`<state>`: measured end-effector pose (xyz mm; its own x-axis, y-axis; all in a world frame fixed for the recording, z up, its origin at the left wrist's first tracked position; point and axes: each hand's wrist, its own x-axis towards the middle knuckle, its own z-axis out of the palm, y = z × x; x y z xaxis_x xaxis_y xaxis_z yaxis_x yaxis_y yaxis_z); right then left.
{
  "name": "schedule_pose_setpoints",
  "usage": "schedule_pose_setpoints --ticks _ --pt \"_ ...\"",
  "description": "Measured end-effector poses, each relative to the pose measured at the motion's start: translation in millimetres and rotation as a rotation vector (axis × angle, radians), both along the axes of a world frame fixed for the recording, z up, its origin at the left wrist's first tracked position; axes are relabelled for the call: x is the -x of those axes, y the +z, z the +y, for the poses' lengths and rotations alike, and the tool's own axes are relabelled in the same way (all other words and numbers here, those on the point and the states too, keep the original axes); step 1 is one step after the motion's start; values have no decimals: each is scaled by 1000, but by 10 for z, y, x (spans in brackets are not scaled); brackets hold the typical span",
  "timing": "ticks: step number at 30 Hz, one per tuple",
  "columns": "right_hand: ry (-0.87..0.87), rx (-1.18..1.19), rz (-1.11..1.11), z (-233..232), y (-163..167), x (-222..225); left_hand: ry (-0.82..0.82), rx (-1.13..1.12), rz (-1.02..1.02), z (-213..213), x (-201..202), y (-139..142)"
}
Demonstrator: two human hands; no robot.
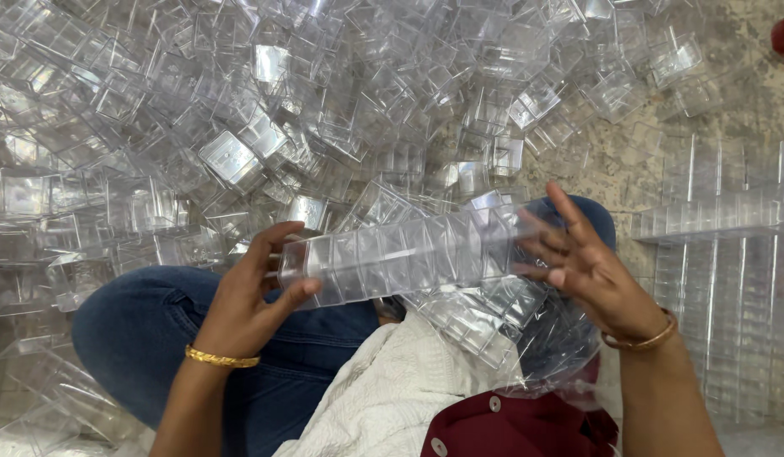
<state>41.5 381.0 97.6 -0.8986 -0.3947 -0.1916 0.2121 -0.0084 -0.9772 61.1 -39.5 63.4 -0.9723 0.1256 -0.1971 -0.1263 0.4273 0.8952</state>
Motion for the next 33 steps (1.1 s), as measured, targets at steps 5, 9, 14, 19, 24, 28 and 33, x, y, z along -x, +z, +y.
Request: schedule_pose_setpoints --ticks 5,9,14,19,24,28,33 --pt "-90 -258 -21 111 27 1 30 -168 27 98 -29 -126" --pt "-247 -265 -32 148 -37 18 2 -308 -87 128 -30 -140" --pt "-354 -266 -41 141 -122 15 -8 -291 -297 193 -57 -212" --pt "-256 -267 -7 182 -71 14 266 -296 -641 245 -75 -325" --pt "-77 -277 -153 241 -35 25 336 -605 -690 263 -123 -397" --pt "-15 -269 -215 379 -81 6 391 -554 -825 251 -214 -464" --pt "224 -51 -104 615 -181 16 185 -772 -870 262 -329 -590"
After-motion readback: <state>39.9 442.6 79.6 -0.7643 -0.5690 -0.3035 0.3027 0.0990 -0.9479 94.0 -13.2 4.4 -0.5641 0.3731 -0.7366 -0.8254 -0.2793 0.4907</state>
